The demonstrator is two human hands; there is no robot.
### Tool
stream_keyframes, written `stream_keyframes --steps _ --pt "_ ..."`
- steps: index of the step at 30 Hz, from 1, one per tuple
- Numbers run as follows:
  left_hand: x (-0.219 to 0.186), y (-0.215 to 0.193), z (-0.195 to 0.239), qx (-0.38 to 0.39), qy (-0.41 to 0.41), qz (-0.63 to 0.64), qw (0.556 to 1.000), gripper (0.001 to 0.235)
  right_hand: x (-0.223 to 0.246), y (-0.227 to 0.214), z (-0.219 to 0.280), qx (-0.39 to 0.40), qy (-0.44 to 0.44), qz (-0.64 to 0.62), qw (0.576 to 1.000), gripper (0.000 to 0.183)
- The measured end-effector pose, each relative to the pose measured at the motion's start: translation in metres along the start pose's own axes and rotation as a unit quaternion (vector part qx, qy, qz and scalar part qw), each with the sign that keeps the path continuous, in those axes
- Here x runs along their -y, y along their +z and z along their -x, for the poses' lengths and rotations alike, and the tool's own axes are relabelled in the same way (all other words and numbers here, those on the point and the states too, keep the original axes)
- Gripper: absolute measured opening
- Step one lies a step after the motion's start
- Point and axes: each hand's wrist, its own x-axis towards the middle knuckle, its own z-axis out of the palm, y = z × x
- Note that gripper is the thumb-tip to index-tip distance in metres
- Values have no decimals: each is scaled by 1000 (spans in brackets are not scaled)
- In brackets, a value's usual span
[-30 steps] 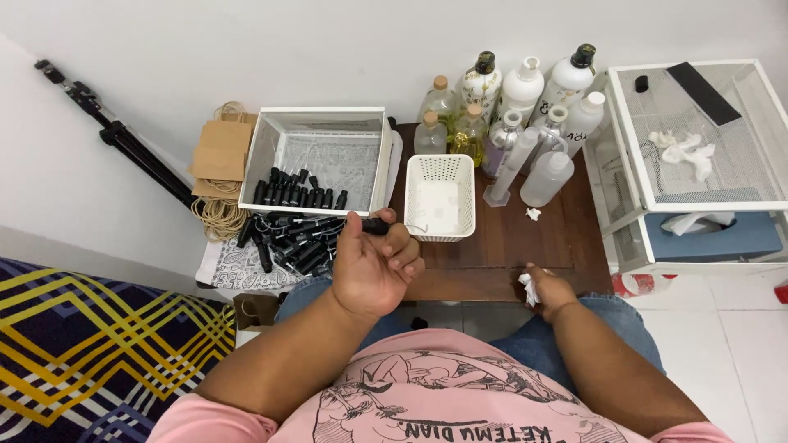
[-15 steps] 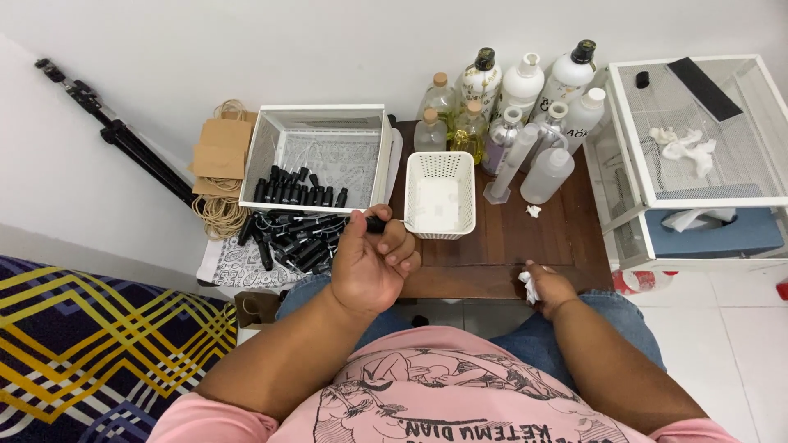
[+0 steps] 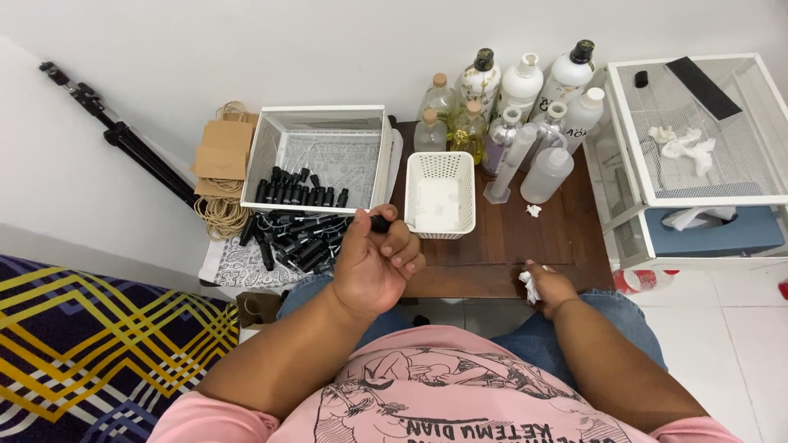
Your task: Cleaning and wiping perfume atomizer dip tubes and components with a cloth before organizing them into a container.
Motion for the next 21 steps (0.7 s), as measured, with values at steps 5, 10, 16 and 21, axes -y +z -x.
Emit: stream_keyframes --steps 5,10,16,21 --pt "1 0 0 0 -4 -11 1000 36 -3 -6 -2 1 -4 11 1000 52" --pt "0 2 1 24 -1 -9 1000 36 -4 -5 -6 0 6 2 1000 61" --pt "2 4 0 35 -6 1 999 35 -2 -4 3 -12 2 6 1000 56" --pt "2 0 0 45 -9 0 999 34 -2 -2 -4 -43 -19 26 999 63"
